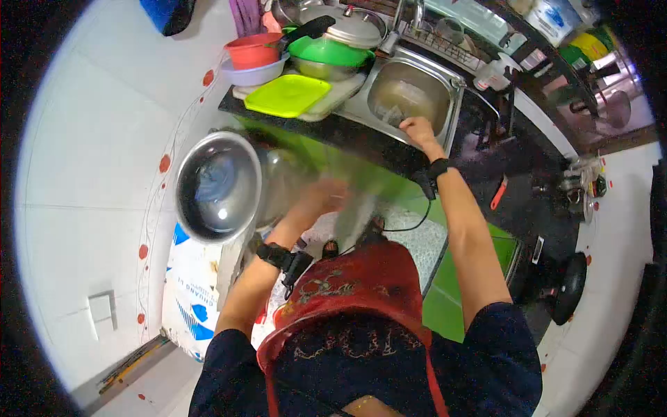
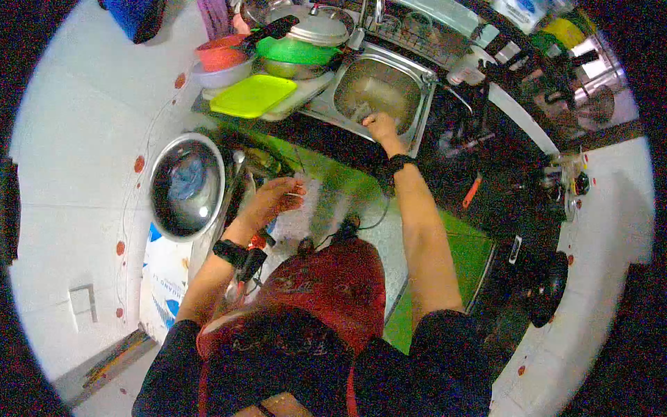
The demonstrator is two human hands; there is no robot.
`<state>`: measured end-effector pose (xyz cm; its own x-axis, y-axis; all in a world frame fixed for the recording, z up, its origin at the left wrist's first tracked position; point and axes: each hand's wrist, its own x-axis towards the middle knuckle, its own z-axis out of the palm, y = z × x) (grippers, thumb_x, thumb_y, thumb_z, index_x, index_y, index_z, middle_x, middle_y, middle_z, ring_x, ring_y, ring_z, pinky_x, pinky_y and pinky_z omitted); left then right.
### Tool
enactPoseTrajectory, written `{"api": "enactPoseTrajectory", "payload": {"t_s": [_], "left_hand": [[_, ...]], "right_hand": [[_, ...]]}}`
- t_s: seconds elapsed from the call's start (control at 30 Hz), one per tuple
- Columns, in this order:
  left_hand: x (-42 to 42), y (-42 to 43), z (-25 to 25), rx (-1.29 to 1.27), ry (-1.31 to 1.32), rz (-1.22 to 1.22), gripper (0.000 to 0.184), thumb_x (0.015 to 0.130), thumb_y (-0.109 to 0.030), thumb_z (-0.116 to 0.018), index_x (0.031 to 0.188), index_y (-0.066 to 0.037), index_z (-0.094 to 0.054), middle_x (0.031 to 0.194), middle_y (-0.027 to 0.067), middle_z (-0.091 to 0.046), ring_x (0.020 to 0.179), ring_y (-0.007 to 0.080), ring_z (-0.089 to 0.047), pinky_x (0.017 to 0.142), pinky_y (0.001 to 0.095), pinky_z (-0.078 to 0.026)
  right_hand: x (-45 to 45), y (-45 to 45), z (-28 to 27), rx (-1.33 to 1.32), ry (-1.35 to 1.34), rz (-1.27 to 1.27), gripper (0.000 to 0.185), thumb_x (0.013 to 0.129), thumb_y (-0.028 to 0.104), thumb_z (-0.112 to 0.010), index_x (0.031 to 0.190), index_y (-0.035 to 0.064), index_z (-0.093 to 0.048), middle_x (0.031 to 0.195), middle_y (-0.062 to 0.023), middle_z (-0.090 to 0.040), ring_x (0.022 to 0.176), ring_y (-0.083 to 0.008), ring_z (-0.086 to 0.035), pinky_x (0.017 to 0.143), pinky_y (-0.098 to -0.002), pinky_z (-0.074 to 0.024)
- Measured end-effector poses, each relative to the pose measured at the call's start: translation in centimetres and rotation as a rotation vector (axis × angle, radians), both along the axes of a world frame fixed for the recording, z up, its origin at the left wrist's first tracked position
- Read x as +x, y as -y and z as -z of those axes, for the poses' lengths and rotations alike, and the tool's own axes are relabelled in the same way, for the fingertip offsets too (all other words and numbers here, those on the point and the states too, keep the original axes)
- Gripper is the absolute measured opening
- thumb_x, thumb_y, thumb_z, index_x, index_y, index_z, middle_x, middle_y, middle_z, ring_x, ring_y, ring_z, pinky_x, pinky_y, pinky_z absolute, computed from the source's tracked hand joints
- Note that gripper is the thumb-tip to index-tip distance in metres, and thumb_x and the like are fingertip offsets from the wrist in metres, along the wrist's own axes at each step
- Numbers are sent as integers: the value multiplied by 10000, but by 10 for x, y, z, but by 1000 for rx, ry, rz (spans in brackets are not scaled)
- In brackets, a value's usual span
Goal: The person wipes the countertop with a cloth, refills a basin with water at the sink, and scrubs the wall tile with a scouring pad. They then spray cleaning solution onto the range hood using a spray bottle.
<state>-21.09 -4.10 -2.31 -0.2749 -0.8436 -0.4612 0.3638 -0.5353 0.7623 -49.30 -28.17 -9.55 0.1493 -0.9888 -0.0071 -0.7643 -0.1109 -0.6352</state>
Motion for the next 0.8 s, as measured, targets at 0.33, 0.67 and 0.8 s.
{"api": "enactPoseTrajectory", "payload": {"t_s": [0.33,0.67,0.8], "left_hand": [[-39,127,-6,236,87,-27,331,884,-324,-562,1055,-41,-573,967,66,-609,865,184,-602,774,301,-492],[-78,221,0,183,106,66,371,894,-330,-548,1129,-42,-545,1000,82,-599,861,156,-579,790,287,-476],[-82,237,13,180,56,2,338,896,-317,-549,1092,-42,-557,973,76,-619,857,166,-601,769,299,-501]], "right_hand": [[-32,126,83,211,-612,-352,355,810,239,-484,1090,36,-566,1087,-204,-590,949,-338,-588,813,-430,-460],[-21,183,126,611,-95,-497,419,748,275,-678,1037,-16,-593,1017,-145,-619,781,-238,-609,741,-348,-503],[-62,204,187,206,334,-97,467,700,326,-733,1012,-2,-618,1018,-118,-621,789,-225,-609,749,-344,-497]]}}
